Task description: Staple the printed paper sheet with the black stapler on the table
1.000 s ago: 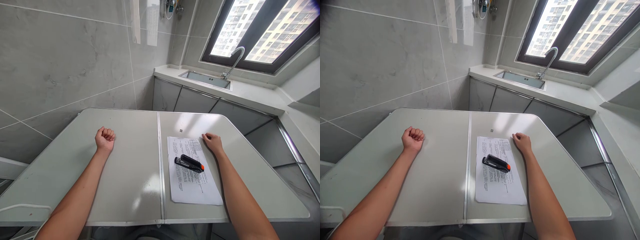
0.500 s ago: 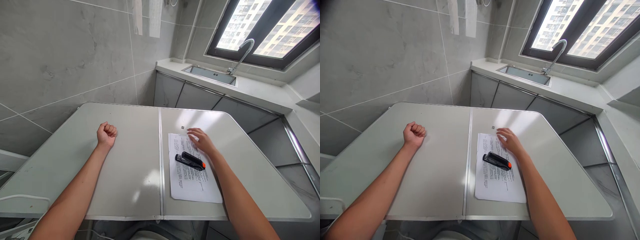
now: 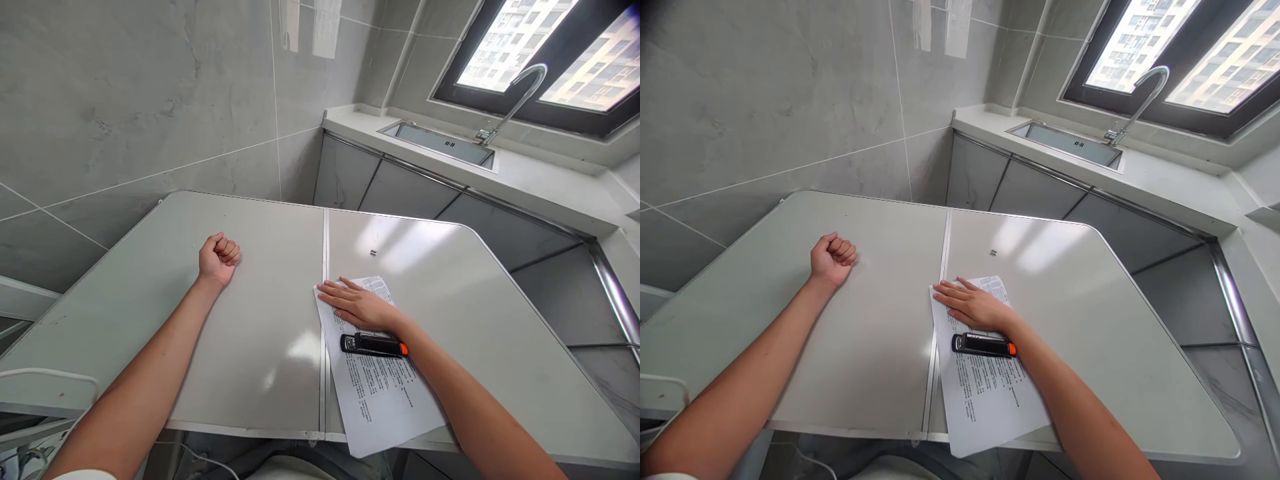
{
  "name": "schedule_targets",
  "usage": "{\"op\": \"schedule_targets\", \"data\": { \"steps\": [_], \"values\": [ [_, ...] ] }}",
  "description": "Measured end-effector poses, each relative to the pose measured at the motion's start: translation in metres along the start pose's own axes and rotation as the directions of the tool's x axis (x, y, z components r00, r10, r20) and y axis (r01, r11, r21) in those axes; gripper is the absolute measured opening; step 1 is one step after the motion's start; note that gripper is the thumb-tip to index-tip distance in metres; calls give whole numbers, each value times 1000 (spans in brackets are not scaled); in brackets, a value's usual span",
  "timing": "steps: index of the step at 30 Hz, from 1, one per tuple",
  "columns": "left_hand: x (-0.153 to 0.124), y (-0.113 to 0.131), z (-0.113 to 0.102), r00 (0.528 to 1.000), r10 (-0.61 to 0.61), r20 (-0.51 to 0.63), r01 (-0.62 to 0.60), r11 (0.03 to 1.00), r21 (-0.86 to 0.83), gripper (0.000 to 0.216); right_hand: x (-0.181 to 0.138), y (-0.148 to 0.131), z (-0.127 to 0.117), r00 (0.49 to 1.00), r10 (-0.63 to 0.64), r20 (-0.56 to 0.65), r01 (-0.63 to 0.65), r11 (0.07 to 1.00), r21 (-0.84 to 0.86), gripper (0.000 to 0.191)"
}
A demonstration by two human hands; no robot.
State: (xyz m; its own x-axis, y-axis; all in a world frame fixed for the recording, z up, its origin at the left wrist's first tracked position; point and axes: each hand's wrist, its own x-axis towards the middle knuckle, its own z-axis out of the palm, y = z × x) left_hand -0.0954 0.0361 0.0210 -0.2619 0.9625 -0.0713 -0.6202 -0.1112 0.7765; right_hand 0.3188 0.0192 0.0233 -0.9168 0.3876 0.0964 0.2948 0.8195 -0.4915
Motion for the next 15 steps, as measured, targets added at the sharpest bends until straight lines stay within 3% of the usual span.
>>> {"op": "schedule_targets", "data": {
  "steps": [8, 15],
  "values": [
    [0, 0, 1, 1000, 2, 6, -2, 1000, -8, 54, 37, -23, 22, 1000, -6, -7, 5, 999, -48, 59],
    [2, -1, -2, 999, 21, 41, -21, 1000, 6, 54, 102, -37, 54, 993, 96, -65, -104, 985, -138, 53]
  ]
}}
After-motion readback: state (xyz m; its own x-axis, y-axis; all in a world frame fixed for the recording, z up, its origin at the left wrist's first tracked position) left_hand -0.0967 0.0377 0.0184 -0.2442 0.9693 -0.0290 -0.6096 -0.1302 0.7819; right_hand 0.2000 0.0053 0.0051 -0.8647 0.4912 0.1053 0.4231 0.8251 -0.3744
